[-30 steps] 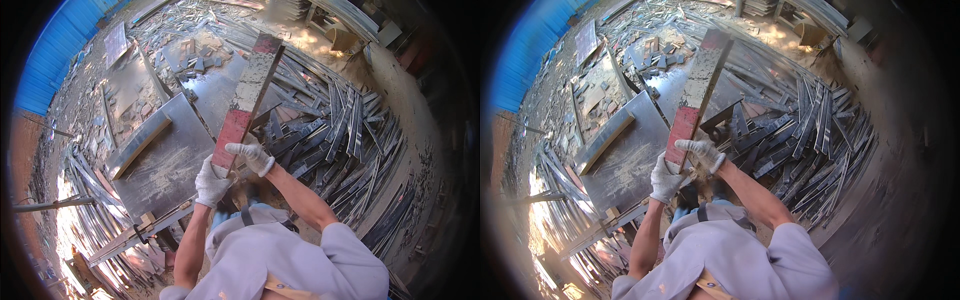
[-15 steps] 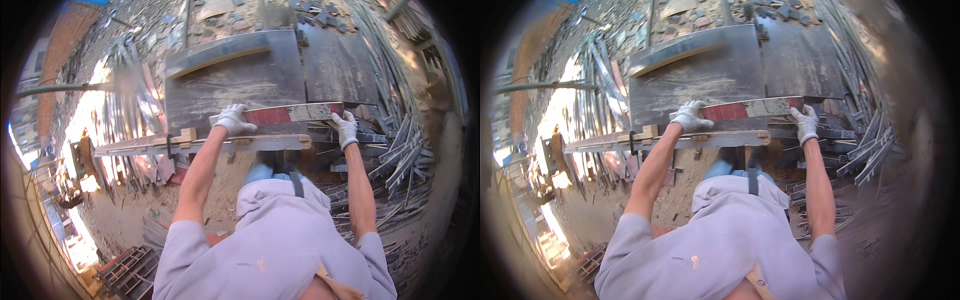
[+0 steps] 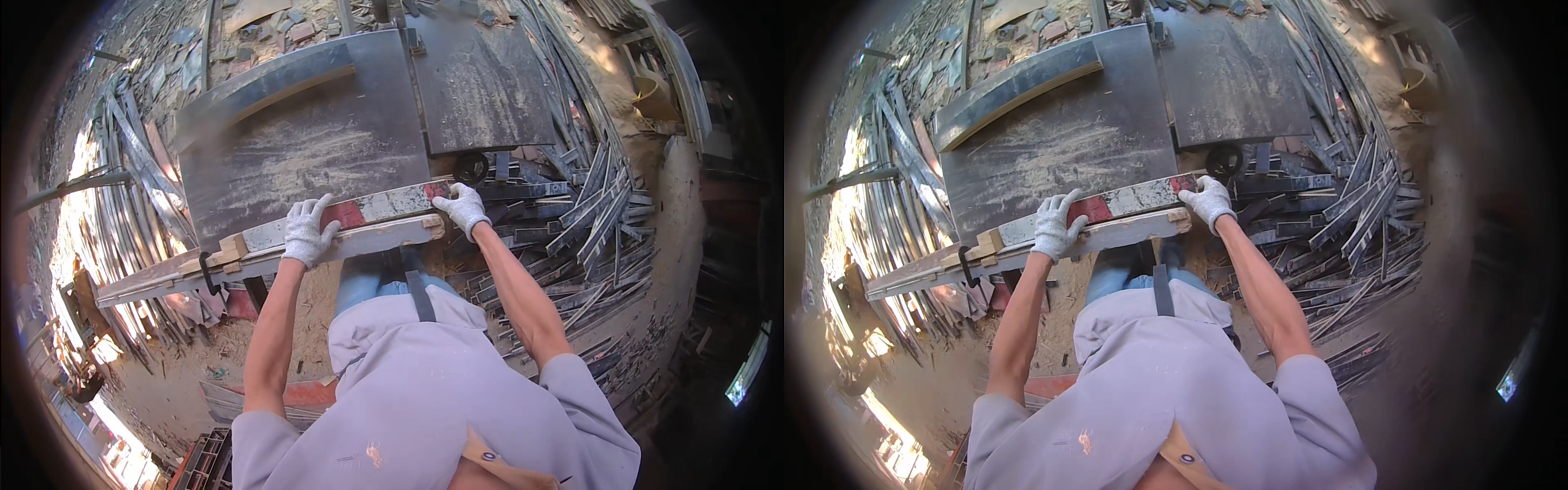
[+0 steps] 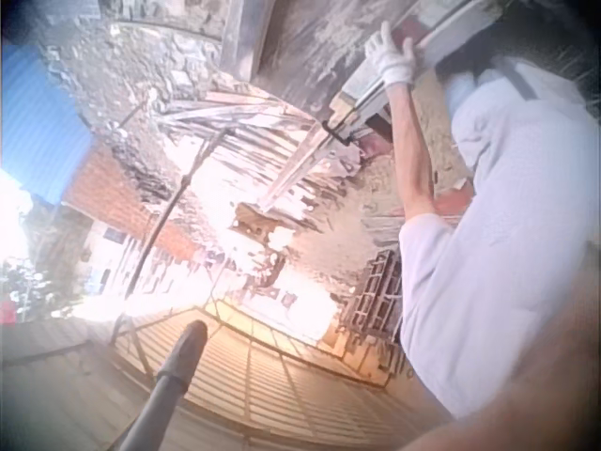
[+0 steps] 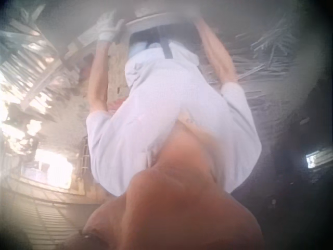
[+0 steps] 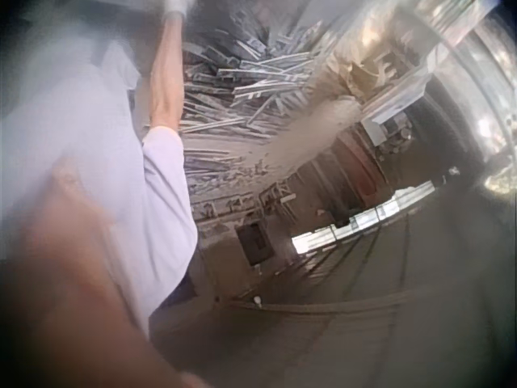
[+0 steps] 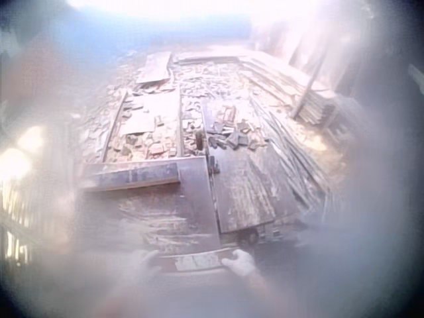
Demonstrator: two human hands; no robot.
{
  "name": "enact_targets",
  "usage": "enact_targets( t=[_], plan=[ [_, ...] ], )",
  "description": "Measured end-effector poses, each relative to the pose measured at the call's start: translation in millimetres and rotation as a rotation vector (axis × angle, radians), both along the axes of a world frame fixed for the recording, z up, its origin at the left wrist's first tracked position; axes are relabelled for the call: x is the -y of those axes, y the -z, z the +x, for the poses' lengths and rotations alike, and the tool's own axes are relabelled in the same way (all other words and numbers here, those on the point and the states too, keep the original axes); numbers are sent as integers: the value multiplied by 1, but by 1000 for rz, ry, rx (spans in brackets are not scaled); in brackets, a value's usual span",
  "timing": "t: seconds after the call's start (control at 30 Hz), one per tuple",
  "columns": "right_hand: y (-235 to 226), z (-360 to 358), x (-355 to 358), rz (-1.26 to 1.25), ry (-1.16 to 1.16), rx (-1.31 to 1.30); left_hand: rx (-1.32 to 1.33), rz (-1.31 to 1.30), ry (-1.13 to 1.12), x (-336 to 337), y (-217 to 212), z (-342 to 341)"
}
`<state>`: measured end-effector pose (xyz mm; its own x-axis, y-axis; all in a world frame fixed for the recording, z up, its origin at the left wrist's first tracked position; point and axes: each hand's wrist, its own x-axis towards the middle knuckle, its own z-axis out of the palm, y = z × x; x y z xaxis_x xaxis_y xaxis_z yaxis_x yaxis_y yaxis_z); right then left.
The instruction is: The person picks up long metal strips from a pile on the floor, carries them to a workbench, and places them in a stack. The person repeats this process, gathering more strips and adding them to the pile on the bench.
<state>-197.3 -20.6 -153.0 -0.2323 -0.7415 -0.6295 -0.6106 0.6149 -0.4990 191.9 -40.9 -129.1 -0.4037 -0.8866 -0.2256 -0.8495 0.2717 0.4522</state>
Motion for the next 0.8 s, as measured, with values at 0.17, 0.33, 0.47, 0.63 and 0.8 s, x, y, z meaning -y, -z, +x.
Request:
enact_targets(
  t=[0.17,0.33,0.47,0.63,0.8],
  plan=[
    [-18,13,8,79,-248,-165,-11,-139,53,-15,10,-50],
    [1,14,-15,-14,-176,-107,-25,-138,-22,-15,12,-57],
    [-9,23,-19,-106,30,-70,-42,-192,-72,-17,19,-58],
    [9,24,-21,-145,113,13,-28,-196,-79,-14,20,-61],
    [18,24,-23,-129,83,-47,-34,-206,-96,-15,20,-67]
  ],
)
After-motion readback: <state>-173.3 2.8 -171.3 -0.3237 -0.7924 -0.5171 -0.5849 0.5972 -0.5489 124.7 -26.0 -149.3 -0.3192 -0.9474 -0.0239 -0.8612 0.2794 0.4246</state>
